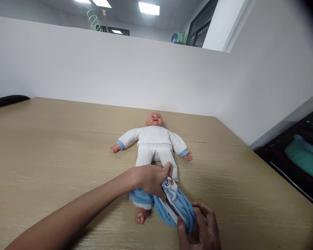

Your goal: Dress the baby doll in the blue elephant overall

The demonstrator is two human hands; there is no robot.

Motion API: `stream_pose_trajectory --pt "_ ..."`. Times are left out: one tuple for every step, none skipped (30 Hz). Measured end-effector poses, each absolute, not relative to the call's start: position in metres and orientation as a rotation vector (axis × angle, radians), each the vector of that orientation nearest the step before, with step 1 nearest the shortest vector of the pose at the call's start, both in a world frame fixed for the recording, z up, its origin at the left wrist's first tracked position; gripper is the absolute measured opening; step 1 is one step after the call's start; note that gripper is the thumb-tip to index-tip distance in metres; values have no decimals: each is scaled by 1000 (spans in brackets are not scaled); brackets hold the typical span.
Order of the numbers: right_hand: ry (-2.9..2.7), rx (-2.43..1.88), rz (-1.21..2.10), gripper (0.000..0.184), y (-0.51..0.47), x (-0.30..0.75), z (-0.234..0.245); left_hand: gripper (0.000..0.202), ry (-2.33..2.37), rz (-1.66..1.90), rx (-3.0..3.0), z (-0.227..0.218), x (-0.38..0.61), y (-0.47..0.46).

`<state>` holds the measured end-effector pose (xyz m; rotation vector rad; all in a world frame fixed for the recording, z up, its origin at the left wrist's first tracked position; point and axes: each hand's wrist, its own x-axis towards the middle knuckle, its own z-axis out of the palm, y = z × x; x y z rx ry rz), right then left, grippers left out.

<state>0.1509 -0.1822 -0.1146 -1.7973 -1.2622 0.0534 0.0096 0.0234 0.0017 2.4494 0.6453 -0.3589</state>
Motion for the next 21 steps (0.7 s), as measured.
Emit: stream_pose_trajectory --pt "-1255 -1745 69 20 -182 149 -116 85 638 -360 2451 1 10 23" --pt "-1223 -1711 101 21 -181 147 -119 84 627 -362 2450 1 11 23" --pt "-1165 -1701 147 25 -181 145 -122 82 615 -360 2445 2 11 23" --pt "-1082 -1714 200 30 -181 142 -125 79 602 -355 2435 4 12 23" --pt "-985 -1739 256 35 -180 140 -128 76 589 -346 2419 5 12 23" --pt "-890 -1757 317 41 -179 137 -130 74 577 -324 2395 7 12 23" --pt "-814 -1755 380 45 -178 135 -132 72 565 -285 2362 9 12 24" --pt "-763 -1730 447 47 -175 134 -133 70 553 -237 2318 11 11 24" --pt "-735 -1686 516 48 -172 133 -133 69 543 -187 2266 12 10 24" --pt "-721 -1630 576 47 -168 134 -133 69 537 -143 2212 13 8 25" --pt "-712 -1579 621 46 -164 135 -133 67 533 -105 2163 13 6 24" --pt "-702 -1545 644 46 -160 138 -132 66 532 -71 2126 14 4 24" --pt "-689 -1530 640 46 -155 140 -131 66 533 -42 2099 14 1 23" --pt "-682 -1523 623 45 -151 144 -130 66 533 -16 2076 14 -2 22" --pt "-688 -1517 603 45 -147 147 -127 65 528 12 2055 13 -5 21" --pt "-710 -1502 596 44 -144 151 -124 65 518 36 2033 13 -8 20" --pt "-745 -1471 605 43 -140 155 -120 65 507 58 2012 13 -11 19" --pt "-787 -1423 626 44 -137 159 -116 65 499 82 1999 12 -13 17" --pt "-832 -1372 656 44 -133 164 -110 63 493 112 1995 12 -15 16" --pt "-878 -1326 688 45 -130 168 -104 57 487 150 2001 12 -17 15" --pt "-928 -1297 722 44 -127 173 -97 49 485 192 2012 12 -19 14"
